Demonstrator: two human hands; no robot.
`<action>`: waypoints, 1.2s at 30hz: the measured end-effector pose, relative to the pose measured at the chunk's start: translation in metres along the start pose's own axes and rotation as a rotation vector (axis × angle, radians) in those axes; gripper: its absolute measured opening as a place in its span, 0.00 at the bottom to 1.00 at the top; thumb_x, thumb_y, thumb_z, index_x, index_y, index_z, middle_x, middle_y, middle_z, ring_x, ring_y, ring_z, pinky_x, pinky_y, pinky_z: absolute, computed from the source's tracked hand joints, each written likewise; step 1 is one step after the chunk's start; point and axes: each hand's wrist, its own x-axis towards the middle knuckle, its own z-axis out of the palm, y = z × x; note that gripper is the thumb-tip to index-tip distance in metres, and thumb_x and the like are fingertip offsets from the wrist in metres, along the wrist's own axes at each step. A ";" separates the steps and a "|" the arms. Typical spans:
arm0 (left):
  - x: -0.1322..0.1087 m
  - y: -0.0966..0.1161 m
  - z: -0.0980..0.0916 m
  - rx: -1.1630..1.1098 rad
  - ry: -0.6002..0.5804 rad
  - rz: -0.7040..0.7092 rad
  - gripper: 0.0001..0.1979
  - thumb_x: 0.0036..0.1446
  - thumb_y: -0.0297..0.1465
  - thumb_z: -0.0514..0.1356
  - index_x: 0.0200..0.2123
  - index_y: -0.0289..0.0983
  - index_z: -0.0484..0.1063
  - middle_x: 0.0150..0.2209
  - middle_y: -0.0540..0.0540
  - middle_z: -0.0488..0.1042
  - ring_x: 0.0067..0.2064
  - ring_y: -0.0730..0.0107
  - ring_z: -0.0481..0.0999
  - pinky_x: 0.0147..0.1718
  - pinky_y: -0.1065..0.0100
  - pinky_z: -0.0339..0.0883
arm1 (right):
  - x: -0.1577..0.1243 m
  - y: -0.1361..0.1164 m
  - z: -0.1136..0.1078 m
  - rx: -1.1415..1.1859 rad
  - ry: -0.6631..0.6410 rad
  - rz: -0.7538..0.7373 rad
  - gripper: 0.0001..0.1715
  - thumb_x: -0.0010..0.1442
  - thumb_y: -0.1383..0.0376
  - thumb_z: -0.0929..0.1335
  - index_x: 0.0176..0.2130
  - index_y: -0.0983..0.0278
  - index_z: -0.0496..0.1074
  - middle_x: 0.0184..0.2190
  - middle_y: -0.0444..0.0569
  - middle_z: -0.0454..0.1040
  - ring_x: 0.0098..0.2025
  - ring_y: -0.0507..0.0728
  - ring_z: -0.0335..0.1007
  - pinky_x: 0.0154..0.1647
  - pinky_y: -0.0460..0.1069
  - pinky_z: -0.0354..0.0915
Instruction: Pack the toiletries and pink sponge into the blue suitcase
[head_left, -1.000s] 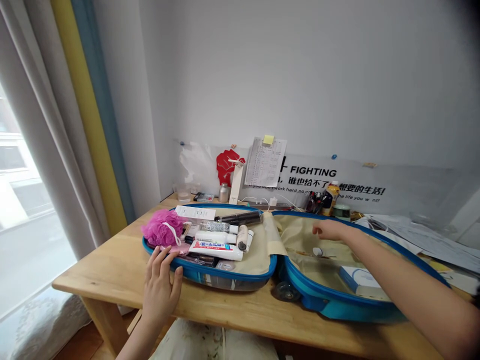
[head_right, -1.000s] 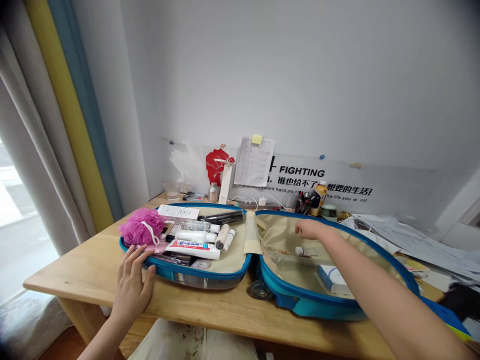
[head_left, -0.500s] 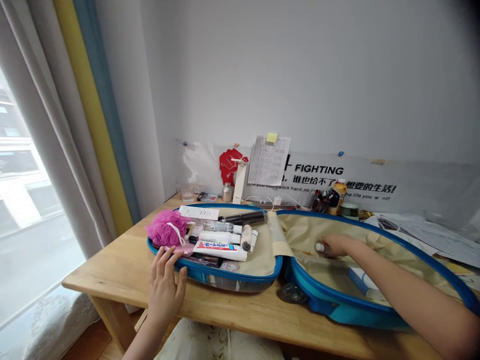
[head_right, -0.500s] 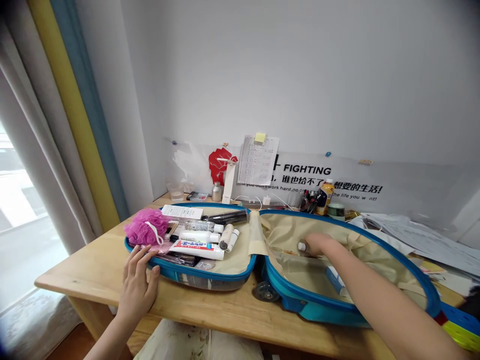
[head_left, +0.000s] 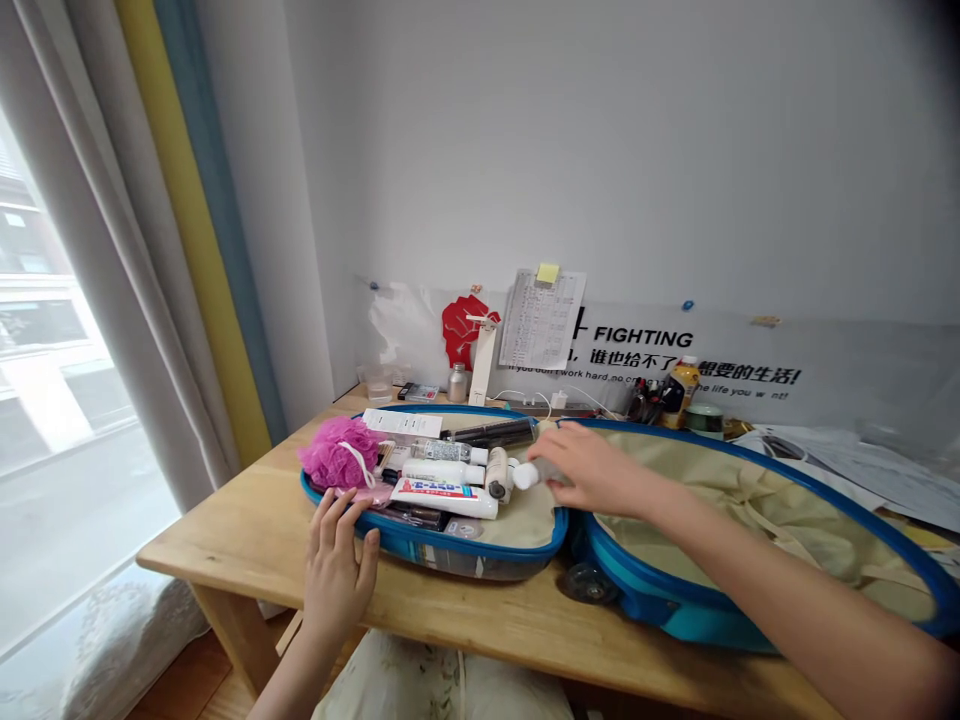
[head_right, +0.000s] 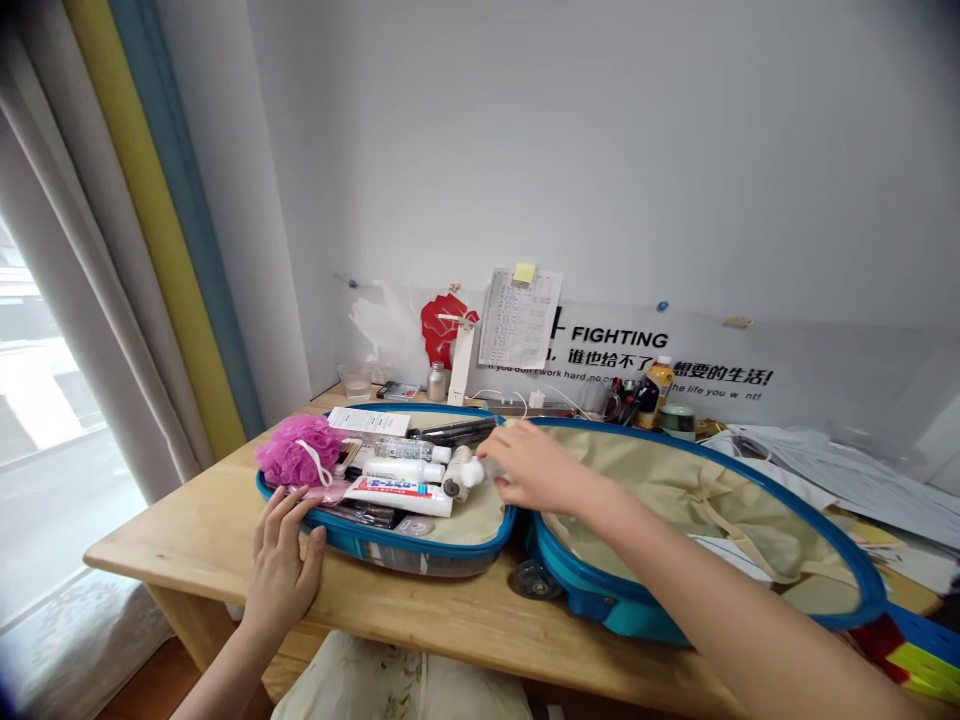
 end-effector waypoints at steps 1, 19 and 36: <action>0.000 0.000 0.000 0.000 -0.002 -0.002 0.17 0.64 0.35 0.49 0.55 0.40 0.63 0.57 0.39 0.64 0.66 0.51 0.52 0.63 0.45 0.51 | 0.003 -0.014 0.002 0.008 -0.032 -0.038 0.20 0.53 0.65 0.65 0.48 0.60 0.70 0.45 0.52 0.73 0.44 0.58 0.70 0.49 0.55 0.62; -0.001 -0.002 0.002 0.012 0.001 0.018 0.17 0.64 0.35 0.48 0.55 0.39 0.62 0.58 0.39 0.63 0.66 0.52 0.52 0.62 0.47 0.51 | 0.039 -0.053 0.005 0.183 -0.164 0.086 0.15 0.59 0.54 0.66 0.43 0.57 0.74 0.41 0.45 0.78 0.40 0.54 0.73 0.35 0.47 0.61; 0.001 -0.001 0.001 0.031 0.022 0.045 0.17 0.64 0.34 0.48 0.54 0.38 0.62 0.57 0.38 0.64 0.66 0.52 0.53 0.62 0.47 0.52 | -0.039 0.119 0.086 0.113 -0.585 0.502 0.17 0.62 0.56 0.66 0.45 0.66 0.70 0.41 0.47 0.73 0.40 0.52 0.71 0.43 0.52 0.70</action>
